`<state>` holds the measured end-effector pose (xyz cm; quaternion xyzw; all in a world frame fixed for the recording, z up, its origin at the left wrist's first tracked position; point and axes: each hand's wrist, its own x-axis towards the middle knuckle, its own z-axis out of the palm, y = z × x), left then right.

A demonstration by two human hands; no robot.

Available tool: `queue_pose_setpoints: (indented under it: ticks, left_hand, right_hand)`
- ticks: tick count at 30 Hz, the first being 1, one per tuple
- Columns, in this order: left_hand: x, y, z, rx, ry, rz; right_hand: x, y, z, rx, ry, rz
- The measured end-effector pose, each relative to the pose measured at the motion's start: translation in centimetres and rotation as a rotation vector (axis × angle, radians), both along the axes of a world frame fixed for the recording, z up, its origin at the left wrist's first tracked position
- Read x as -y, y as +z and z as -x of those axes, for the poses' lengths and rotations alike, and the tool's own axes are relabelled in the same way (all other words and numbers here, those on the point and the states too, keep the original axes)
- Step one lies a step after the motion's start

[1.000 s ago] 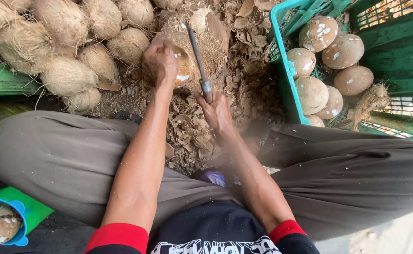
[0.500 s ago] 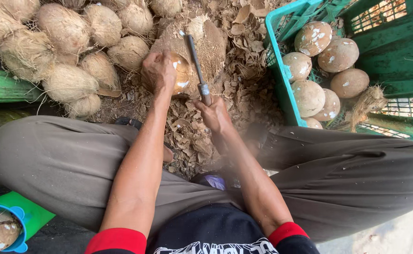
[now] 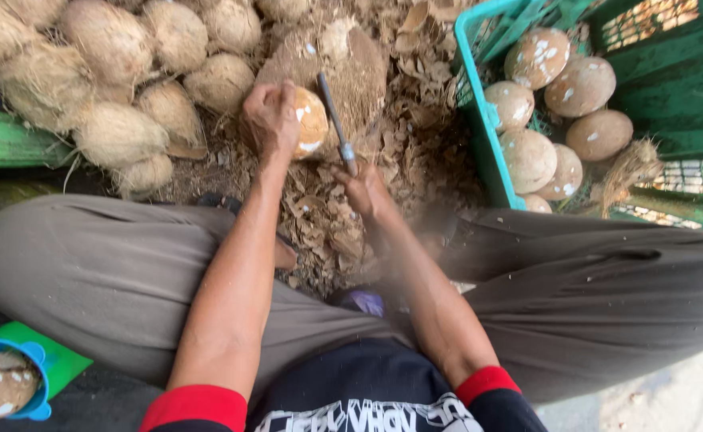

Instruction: The person sits on the ground and uses a heavy blade to chop the fibrous husk off coconuts one at a time, rotating each coconut between strikes. Dehusked coconuts are placed into a green plastic crate beside them, while husked and unhusked piles surround the work area.

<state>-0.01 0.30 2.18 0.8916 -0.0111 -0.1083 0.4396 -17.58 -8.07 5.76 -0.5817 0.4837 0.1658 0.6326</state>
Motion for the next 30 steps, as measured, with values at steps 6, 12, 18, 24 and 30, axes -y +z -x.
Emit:
queue_pose_setpoints:
  ticks: [6,12,18,24,30]
  left_hand:
    - [-1.1,-3.5,-0.8,-0.033,-0.131,0.329]
    - [-0.5,-3.2,0.9,-0.096,0.095,0.144]
    - [0.1,-1.5,1.5,0.237,0.123,0.181]
    - [-0.1,-1.9,2.3,0.01,0.134,0.107]
    - [0.2,-3.7,1.6,0.201,0.023,0.007]
  right_hand:
    - [0.6,3.3,1.3,0.145,-0.011,0.053]
    - [-0.9,1.6,2.1,0.312,0.082,0.306]
    - [-1.5,1.5,1.2,0.236,0.219,0.385]
    - [-1.6,1.7,1.8,0.314,0.171,0.405]
    - [-1.3,0.5,1.3,0.09,0.066,0.167]
